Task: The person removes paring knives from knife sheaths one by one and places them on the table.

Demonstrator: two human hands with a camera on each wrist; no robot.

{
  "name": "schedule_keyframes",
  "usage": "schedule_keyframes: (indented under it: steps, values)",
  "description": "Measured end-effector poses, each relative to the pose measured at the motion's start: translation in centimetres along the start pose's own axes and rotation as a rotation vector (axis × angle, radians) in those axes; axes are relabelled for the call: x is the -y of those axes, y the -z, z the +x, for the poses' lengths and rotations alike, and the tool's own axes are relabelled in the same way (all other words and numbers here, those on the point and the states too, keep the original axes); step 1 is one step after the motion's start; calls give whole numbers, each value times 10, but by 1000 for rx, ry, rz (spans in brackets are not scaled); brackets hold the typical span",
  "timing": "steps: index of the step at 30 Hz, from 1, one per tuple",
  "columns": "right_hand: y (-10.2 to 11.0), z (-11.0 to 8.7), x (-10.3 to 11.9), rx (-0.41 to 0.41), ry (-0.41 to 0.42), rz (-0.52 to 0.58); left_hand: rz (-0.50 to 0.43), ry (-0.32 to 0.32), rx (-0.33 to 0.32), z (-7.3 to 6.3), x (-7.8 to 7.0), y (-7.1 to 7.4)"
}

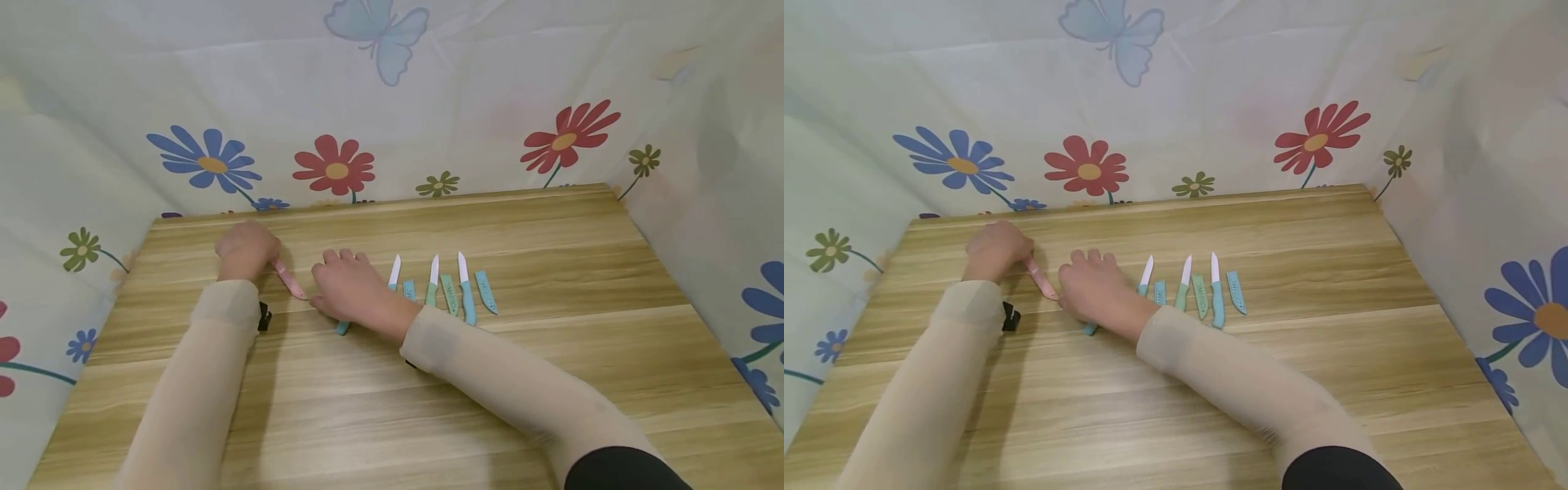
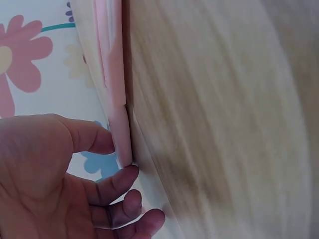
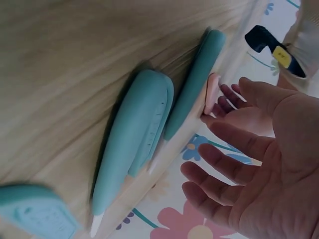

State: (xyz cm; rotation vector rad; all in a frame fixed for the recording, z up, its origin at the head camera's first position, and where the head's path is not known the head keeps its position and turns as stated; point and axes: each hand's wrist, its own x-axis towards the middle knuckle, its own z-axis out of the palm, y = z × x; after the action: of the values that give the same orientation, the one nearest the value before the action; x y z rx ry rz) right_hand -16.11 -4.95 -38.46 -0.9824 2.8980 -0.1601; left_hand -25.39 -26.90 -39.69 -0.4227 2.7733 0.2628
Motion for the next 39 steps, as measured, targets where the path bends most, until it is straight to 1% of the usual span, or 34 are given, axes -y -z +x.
schedule_keyframes:
  steps: [3,9,12,16,20,24,29,34,37,39]
  values:
    - [-3,11,4,-12,-13,21,-14,4,0,-3,-2,-2]
    - [-9,27,10,59,-24,2,-30,17,-1,-8,-7,-6]
    - [-13,32,11,71,-25,-5,-28,28,-6,-9,-8,-6]
    - [-17,36,12,81,-35,-32,-28,33,-13,-9,-10,-7]
    - [-19,37,13,86,-30,-63,-35,24,-34,-11,-10,-8]
    - [-20,38,15,84,-21,-68,-52,16,-55,-13,-9,-9]
    - [-17,36,12,71,-30,-66,-74,21,-74,-14,-8,-9]
    - [-12,34,7,36,-37,-34,-143,37,-104,-19,-8,-4]
    - [-9,31,4,13,-37,-9,-227,49,-117,-23,-9,-1]
    - [-7,29,1,1,-32,-3,-289,45,-125,-24,-9,0]
